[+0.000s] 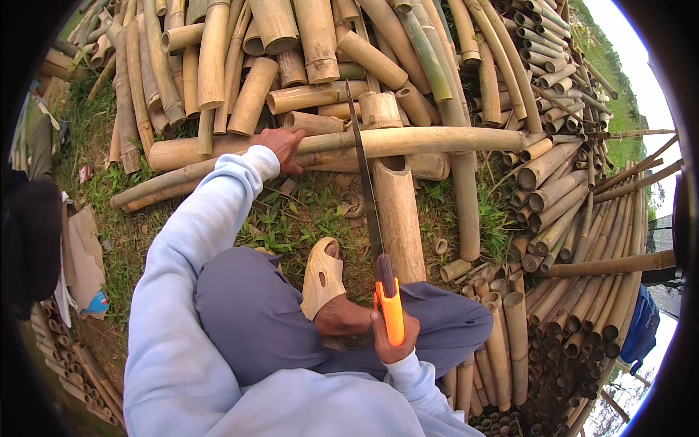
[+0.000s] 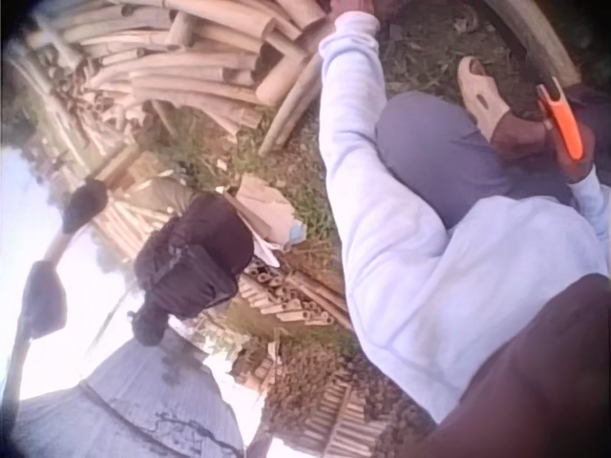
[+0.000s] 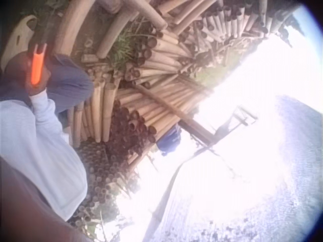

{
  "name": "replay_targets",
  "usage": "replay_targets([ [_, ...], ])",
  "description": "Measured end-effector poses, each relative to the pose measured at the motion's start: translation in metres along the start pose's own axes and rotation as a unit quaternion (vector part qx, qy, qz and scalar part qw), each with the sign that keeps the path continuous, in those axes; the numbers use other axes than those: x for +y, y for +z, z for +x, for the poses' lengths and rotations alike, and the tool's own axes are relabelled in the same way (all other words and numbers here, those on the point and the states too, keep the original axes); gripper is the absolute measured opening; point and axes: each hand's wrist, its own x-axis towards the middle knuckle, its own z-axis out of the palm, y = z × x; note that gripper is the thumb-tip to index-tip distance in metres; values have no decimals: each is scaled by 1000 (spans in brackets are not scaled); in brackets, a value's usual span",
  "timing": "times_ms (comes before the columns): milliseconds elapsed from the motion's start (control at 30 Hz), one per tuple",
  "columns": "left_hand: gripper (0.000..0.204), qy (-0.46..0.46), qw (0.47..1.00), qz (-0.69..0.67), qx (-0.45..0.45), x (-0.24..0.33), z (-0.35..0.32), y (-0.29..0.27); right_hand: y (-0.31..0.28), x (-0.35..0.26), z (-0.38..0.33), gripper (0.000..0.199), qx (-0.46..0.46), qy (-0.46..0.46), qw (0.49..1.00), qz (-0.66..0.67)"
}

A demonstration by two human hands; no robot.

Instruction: The person sits on the ground and uses a hand saw to cut bamboo poles into shorter sections. They repeatedly select a bamboo pole, position it, saw through it, and then place the cut pieces aside.

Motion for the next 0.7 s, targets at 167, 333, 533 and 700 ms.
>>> replay_targets([
  [167,69,5,1000,2,2,5,4,-2,8,10,47,16,0,36,999,18],
  [333,72,13,1000,8,13,2,-1,-1,28,15,94,14,-13,53,997,48],
  [533,66,5,1000,-7,1,2,-4,9,-17,0,-9,35,-26,-16,999,-35],
  [700,65,23,1000,-11,16,12,0,0,24,21,117,16,0,72,992,103],
])
